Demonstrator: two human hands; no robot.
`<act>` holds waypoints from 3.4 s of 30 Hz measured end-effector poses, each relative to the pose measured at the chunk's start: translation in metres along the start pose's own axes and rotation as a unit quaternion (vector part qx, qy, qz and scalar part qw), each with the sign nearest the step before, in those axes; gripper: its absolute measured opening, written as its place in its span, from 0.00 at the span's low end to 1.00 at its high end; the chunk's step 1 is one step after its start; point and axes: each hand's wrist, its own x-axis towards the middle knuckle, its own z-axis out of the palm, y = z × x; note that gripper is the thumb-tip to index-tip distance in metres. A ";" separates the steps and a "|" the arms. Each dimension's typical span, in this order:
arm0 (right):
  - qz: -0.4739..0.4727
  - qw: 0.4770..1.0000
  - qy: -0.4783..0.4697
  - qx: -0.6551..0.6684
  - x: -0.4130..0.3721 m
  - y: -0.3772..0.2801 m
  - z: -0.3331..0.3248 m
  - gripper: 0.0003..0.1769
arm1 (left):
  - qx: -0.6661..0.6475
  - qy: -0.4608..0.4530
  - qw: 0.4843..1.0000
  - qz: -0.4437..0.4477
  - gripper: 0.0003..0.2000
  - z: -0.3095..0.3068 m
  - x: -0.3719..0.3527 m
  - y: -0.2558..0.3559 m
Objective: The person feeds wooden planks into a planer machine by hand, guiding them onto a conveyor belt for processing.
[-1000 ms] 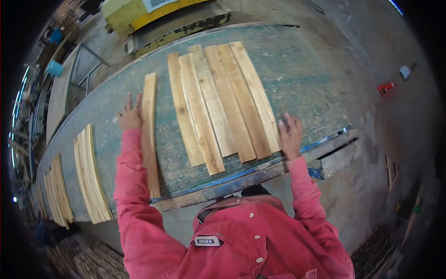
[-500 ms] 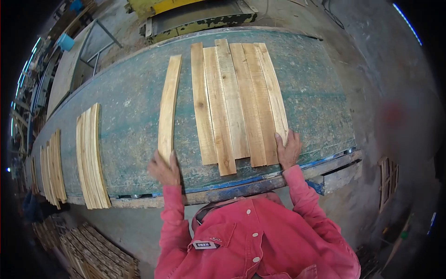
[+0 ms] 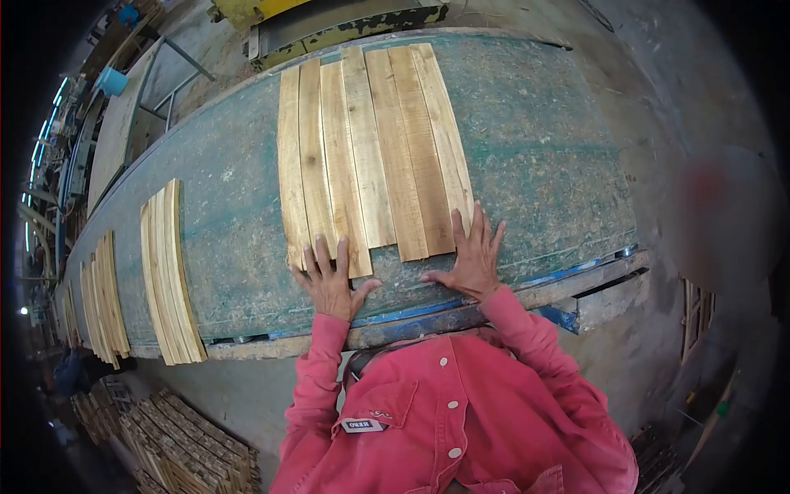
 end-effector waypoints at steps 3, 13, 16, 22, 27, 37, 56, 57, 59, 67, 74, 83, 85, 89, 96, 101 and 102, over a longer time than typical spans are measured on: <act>0.024 1.000 0.019 -0.007 0.003 0.003 0.016 0.76 | 0.022 0.014 0.999 -0.019 0.55 0.010 0.013 -0.006; 0.129 0.983 0.031 0.123 0.021 0.008 0.013 0.68 | -0.049 0.068 0.986 -0.144 0.49 -0.018 0.045 -0.018; 0.198 0.972 0.037 0.120 0.042 0.007 0.018 0.63 | -0.056 0.081 0.948 -0.301 0.44 -0.007 0.057 -0.035; 0.194 0.970 0.130 0.069 0.063 -0.014 0.026 0.57 | -0.004 0.100 0.943 -0.316 0.47 0.008 0.077 -0.023; 0.167 0.975 0.134 0.052 0.131 -0.009 0.035 0.56 | -0.027 0.119 0.942 -0.314 0.48 0.022 0.130 -0.039; 0.100 0.973 0.208 -0.019 0.534 -0.009 0.113 0.48 | 0.038 0.148 0.946 -0.287 0.35 0.093 0.493 -0.187; -0.101 0.969 0.037 0.220 0.100 -0.164 0.082 0.13 | 0.092 0.109 0.922 -0.359 0.22 -0.035 -0.045 -0.255; -0.098 0.977 0.020 0.188 0.096 -0.176 0.086 0.16 | 0.089 0.107 0.923 -0.359 0.23 -0.044 -0.055 -0.256; -0.109 0.986 -0.020 0.123 0.092 -0.191 0.099 0.25 | 0.093 0.069 0.914 -0.388 0.28 -0.057 -0.068 -0.255; -0.102 0.994 -0.028 -0.005 0.091 -0.198 0.122 0.30 | 0.095 0.092 0.895 -0.426 0.34 -0.079 -0.124 -0.336; -0.078 0.996 -0.026 0.019 0.091 -0.200 0.122 0.29 | -0.011 0.103 0.808 -0.581 0.36 -0.096 -0.110 -0.522; -0.066 0.998 -0.016 0.016 0.091 -0.205 0.118 0.28 | 0.039 0.040 0.810 -0.584 0.43 -0.069 -0.081 -0.505; -0.069 0.997 -0.012 0.019 0.092 -0.205 0.117 0.28 | 0.056 0.051 0.814 -0.576 0.43 -0.065 -0.076 -0.490; -0.089 0.996 -0.007 0.006 0.093 -0.199 0.120 0.27 | 0.087 0.017 0.821 -0.564 0.43 -0.066 -0.064 -0.460; -0.080 0.996 -0.022 0.012 0.091 -0.193 0.122 0.30 | 0.050 0.003 0.814 -0.579 0.45 -0.069 -0.048 -0.409; 0.002 0.999 -0.029 -0.021 0.083 -0.217 0.123 0.32 | -0.084 -0.011 0.863 -0.498 0.45 -0.083 -0.077 -0.420; 0.058 0.997 -0.027 -0.035 0.078 -0.232 0.132 0.32 | -0.068 0.014 0.873 -0.483 0.44 -0.077 -0.088 -0.431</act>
